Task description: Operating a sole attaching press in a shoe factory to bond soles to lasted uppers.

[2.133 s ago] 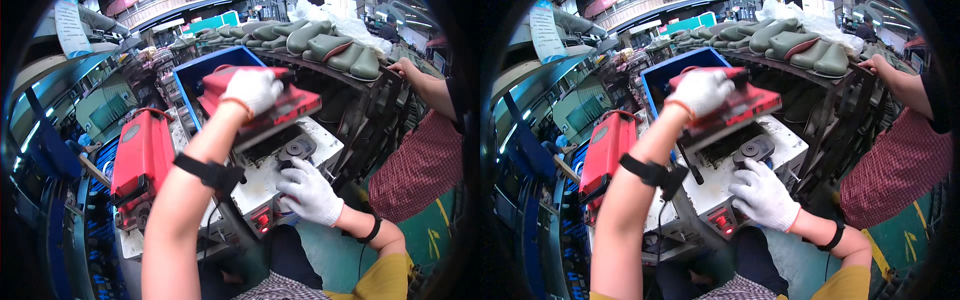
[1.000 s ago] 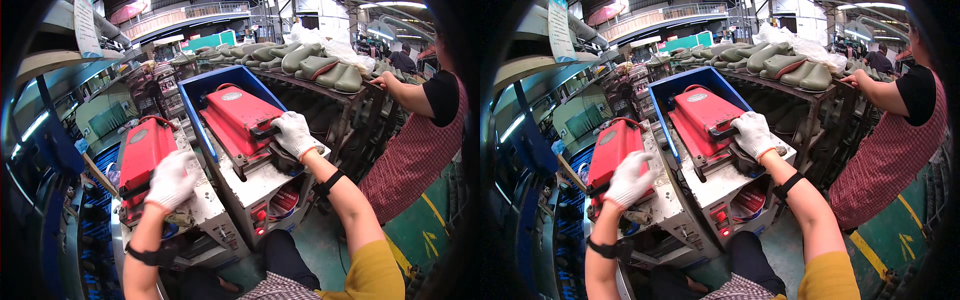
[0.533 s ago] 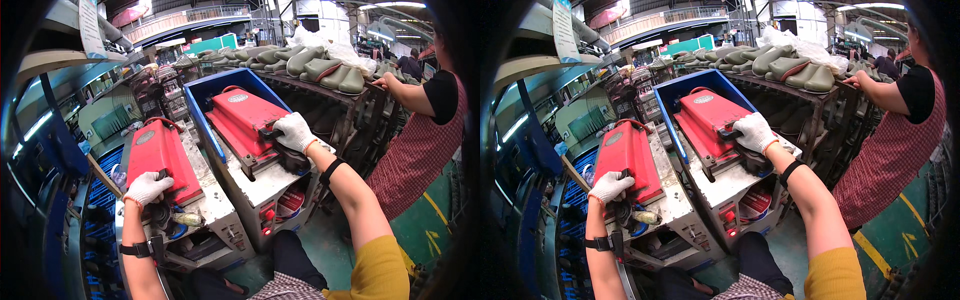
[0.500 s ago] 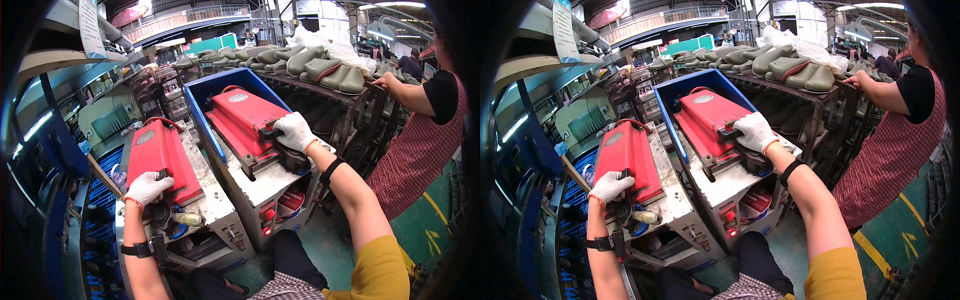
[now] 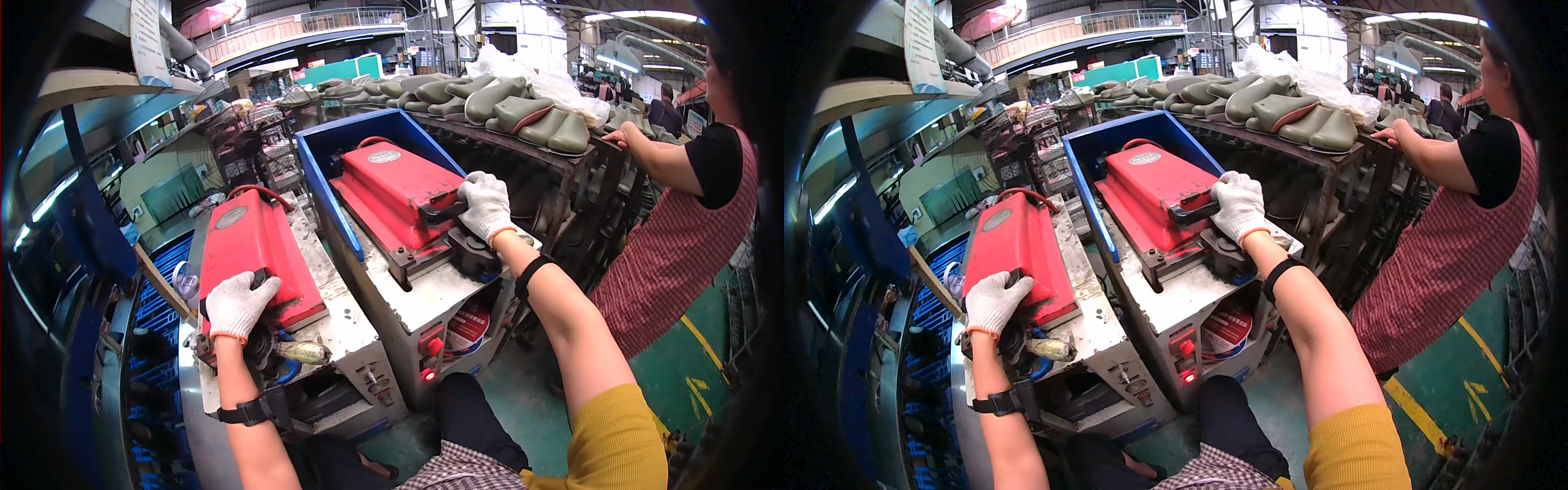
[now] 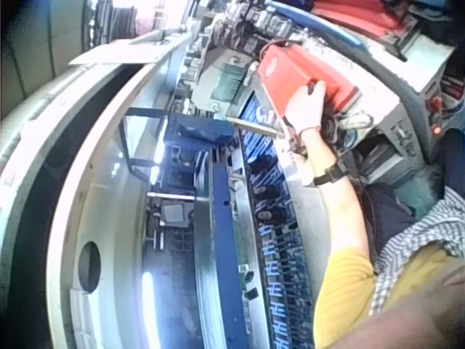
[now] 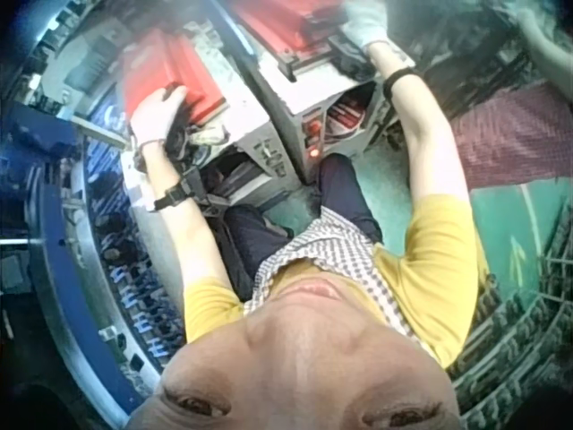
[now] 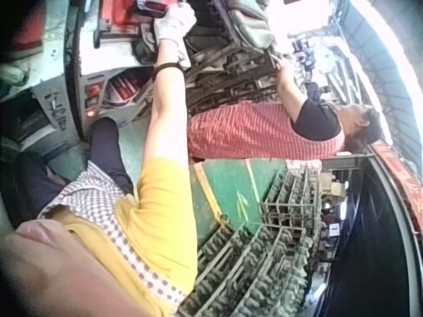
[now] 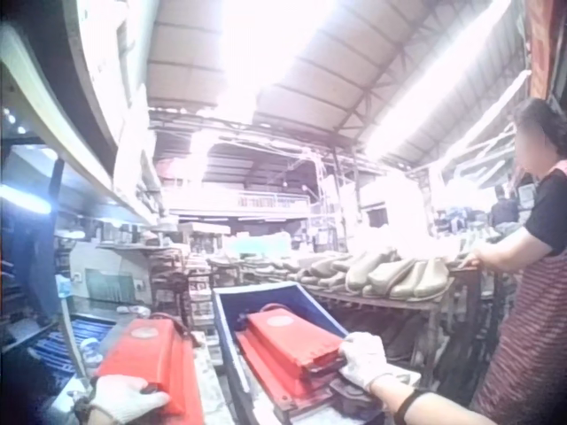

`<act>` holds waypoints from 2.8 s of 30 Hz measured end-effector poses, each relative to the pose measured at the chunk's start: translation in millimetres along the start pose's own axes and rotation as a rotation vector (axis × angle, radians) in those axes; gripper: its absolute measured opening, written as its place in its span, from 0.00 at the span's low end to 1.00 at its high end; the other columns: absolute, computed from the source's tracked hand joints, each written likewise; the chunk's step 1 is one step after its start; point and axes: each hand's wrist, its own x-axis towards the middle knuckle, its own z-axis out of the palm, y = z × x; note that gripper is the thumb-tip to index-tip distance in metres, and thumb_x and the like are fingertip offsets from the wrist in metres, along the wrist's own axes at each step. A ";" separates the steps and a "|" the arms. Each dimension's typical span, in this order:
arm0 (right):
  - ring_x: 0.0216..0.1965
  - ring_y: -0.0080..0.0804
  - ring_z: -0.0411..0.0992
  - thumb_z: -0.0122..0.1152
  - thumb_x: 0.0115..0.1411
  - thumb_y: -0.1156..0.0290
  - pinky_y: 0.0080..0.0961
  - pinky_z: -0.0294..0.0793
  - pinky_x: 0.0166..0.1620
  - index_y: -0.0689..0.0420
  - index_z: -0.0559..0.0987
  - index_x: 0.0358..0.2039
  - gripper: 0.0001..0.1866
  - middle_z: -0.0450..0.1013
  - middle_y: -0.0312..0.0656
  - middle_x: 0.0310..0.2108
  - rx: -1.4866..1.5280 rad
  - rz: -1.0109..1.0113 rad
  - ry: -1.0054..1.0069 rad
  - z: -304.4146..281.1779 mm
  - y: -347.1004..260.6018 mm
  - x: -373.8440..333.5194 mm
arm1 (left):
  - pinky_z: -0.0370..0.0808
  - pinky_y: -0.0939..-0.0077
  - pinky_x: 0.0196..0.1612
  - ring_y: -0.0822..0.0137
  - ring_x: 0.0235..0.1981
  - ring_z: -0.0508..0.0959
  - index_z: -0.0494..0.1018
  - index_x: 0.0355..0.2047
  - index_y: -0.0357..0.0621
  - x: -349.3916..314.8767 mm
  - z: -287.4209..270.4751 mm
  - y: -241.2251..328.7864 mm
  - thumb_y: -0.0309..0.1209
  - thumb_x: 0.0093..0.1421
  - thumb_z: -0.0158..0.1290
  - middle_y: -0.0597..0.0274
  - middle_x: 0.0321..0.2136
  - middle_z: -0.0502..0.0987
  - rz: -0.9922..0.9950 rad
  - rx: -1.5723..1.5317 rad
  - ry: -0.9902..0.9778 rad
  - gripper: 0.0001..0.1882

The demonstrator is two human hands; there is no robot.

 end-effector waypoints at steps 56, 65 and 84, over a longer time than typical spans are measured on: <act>0.48 0.47 0.75 0.72 0.49 0.70 0.43 0.76 0.49 0.47 0.83 0.31 0.08 0.76 0.41 0.47 0.063 0.039 -0.015 9.5 2.2 0.9 | 0.78 0.52 0.35 0.45 0.30 0.85 0.81 0.25 0.47 -1.5 11.8 -0.2 0.65 0.55 0.60 0.48 0.24 0.83 -0.011 0.034 0.105 0.31; 0.48 0.47 0.75 0.71 0.50 0.70 0.43 0.76 0.49 0.48 0.83 0.31 0.07 0.77 0.40 0.47 0.074 0.031 0.008 9.5 1.7 0.5 | 0.78 0.52 0.35 0.45 0.30 0.85 0.81 0.25 0.46 -1.9 10.8 0.4 0.65 0.54 0.61 0.47 0.24 0.83 -0.010 0.037 0.104 0.31; 0.48 0.47 0.75 0.72 0.49 0.70 0.42 0.76 0.49 0.47 0.83 0.30 0.07 0.76 0.40 0.47 0.075 0.048 -0.009 6.6 -0.9 0.1 | 0.78 0.52 0.35 0.45 0.31 0.85 0.80 0.24 0.46 -2.1 10.0 1.2 0.65 0.54 0.60 0.46 0.25 0.83 -0.022 0.041 0.105 0.31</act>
